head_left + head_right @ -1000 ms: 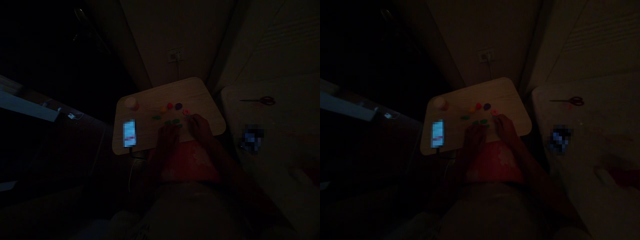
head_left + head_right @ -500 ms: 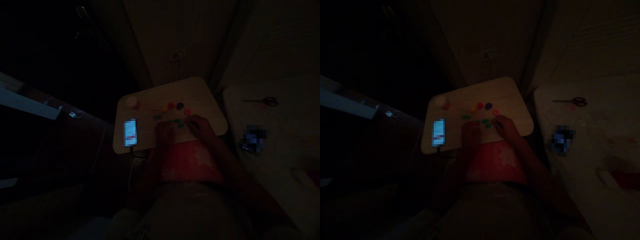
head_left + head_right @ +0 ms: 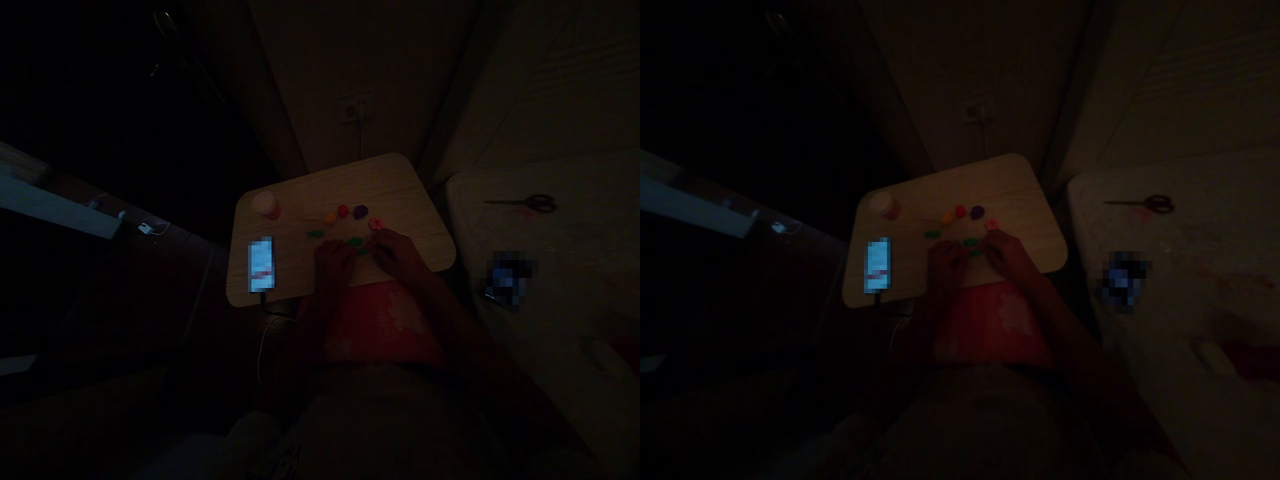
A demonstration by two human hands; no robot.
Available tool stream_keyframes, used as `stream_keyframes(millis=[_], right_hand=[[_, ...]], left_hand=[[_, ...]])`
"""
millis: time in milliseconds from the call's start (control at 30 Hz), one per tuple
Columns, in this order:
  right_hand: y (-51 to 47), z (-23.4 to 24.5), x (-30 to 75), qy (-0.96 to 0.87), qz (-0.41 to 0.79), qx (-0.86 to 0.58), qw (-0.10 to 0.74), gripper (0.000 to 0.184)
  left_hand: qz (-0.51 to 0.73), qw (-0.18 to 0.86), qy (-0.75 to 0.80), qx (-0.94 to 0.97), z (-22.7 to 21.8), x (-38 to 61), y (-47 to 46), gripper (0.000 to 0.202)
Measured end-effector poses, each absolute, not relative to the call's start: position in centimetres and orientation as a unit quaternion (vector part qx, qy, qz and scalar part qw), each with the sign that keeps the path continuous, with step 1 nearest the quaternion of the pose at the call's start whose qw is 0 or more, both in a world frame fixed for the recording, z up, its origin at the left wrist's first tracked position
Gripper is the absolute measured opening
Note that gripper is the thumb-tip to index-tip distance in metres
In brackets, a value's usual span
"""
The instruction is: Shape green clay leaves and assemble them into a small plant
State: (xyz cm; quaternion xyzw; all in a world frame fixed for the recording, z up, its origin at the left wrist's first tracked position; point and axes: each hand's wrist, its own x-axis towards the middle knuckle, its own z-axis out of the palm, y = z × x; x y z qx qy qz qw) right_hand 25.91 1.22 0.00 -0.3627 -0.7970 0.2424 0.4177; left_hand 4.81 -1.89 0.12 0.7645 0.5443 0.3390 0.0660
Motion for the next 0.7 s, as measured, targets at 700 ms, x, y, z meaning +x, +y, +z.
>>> stream_keyframes(millis=[700], right_hand=[[1.65, -0.64, 25.85, -0.800, 0.197, -0.419, 0.382, 0.017]], left_hand=[[0.315, 0.078, 0.579, 0.748, -0.03, 4.84, -2.00, 0.006]])
